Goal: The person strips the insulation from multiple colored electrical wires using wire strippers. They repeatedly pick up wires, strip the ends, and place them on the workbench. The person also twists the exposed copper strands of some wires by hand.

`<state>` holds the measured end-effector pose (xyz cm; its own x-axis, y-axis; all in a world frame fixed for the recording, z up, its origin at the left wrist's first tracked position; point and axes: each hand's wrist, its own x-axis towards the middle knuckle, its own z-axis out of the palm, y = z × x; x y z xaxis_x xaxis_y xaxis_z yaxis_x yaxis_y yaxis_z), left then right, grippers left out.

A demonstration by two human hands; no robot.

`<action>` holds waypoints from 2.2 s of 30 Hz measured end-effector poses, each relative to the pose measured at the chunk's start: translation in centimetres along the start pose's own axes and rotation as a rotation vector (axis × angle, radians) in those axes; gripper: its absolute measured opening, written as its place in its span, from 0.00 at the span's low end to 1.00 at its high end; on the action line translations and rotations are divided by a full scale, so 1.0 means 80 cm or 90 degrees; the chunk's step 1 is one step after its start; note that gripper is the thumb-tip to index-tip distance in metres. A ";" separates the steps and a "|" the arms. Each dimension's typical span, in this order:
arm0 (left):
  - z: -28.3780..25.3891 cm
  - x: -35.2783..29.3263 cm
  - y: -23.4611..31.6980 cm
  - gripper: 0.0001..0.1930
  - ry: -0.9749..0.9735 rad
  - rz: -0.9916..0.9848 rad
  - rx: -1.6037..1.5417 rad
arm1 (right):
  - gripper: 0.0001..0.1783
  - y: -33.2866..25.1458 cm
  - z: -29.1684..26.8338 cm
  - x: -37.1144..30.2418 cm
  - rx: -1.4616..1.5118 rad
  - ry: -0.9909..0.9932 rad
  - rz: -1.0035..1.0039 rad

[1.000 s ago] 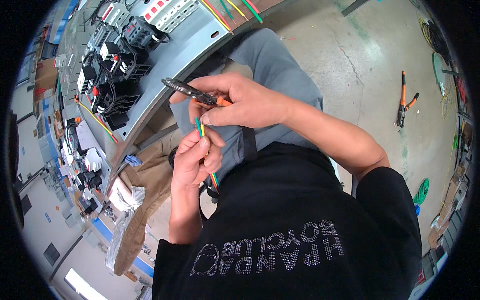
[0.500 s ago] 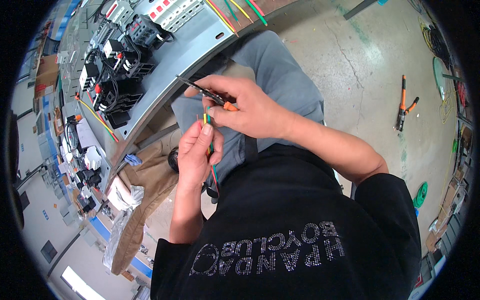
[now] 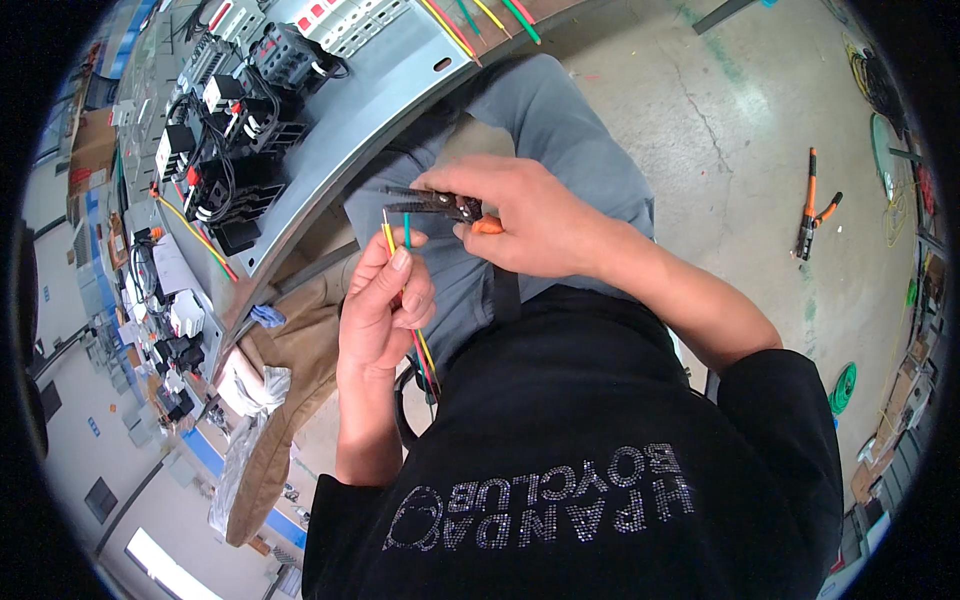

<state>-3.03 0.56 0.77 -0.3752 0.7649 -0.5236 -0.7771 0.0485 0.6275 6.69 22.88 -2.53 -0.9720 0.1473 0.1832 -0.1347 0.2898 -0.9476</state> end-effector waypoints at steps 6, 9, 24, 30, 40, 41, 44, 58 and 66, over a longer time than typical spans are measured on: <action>-0.010 -0.002 -0.005 0.13 -0.046 -0.012 -0.040 | 0.34 -0.007 -0.002 -0.005 -0.082 -0.037 0.000; -0.009 -0.004 -0.006 0.13 -0.036 -0.022 -0.024 | 0.35 -0.007 -0.003 -0.008 -0.101 -0.038 -0.016; -0.008 -0.006 -0.008 0.12 -0.007 -0.024 -0.016 | 0.34 -0.016 -0.003 -0.015 -0.145 -0.084 -0.035; -0.007 -0.005 -0.010 0.12 -0.006 -0.023 -0.026 | 0.34 -0.015 -0.004 -0.015 -0.140 -0.093 -0.022; -0.006 -0.003 -0.008 0.10 -0.013 -0.029 -0.039 | 0.34 -0.016 -0.005 -0.014 -0.097 -0.096 0.005; -0.006 -0.004 -0.008 0.10 -0.011 -0.029 -0.040 | 0.34 -0.016 -0.005 -0.014 -0.100 -0.094 0.001; -0.005 -0.003 -0.009 0.09 -0.016 -0.025 -0.047 | 0.33 -0.013 -0.005 -0.014 -0.106 -0.085 -0.007; 0.009 0.004 -0.005 0.11 -0.035 -0.037 -0.020 | 0.28 -0.001 -0.009 -0.009 -0.156 0.022 -0.068; -0.002 -0.016 -0.004 0.14 -0.002 -0.025 0.003 | 0.28 0.024 -0.156 -0.005 0.296 0.355 0.161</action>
<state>-2.37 -0.54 1.16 -0.3420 0.7648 -0.5460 -0.7893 0.0815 0.6086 9.22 35.15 -1.12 -0.7597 0.6470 -0.0650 -0.1088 -0.2250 -0.9683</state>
